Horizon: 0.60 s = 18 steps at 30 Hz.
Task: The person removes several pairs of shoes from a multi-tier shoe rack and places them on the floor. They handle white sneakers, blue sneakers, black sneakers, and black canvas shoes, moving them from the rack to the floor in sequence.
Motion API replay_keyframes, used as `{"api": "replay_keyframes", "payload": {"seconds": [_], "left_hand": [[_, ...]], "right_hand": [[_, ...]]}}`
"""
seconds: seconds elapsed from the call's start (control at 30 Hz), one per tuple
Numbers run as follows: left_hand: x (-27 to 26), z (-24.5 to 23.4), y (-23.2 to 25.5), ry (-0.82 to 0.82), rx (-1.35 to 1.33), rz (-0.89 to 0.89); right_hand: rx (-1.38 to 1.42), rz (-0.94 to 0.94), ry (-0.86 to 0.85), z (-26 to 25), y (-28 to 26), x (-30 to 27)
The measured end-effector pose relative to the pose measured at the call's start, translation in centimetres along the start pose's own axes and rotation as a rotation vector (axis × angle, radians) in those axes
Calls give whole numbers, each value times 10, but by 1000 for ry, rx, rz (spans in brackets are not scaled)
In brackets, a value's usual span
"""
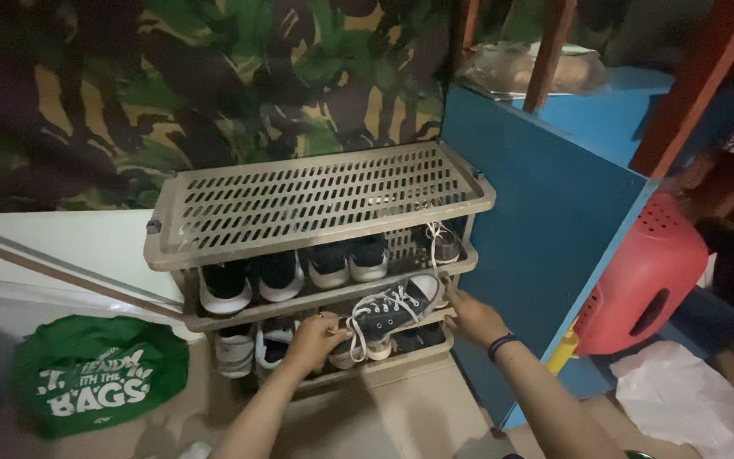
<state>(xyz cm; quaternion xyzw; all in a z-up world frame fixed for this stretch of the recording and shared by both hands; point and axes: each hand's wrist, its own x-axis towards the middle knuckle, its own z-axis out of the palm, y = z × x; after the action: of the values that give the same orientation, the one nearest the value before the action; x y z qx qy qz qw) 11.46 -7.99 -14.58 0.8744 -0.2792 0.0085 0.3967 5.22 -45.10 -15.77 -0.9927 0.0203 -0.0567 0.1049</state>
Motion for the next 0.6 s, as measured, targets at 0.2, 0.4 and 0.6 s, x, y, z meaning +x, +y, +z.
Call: {"api": "replay_keyframes", "payload": {"seconds": [0.2, 0.4, 0.6], "left_hand": [[3, -10, 4, -60, 112, 30], [29, 27, -7, -55, 115, 62], [23, 13, -33, -185, 109, -233]], "right_hand": [[31, -67, 84, -12, -15, 3], [48, -26, 22, -31, -43, 0], [55, -87, -2, -27, -48, 6]]}}
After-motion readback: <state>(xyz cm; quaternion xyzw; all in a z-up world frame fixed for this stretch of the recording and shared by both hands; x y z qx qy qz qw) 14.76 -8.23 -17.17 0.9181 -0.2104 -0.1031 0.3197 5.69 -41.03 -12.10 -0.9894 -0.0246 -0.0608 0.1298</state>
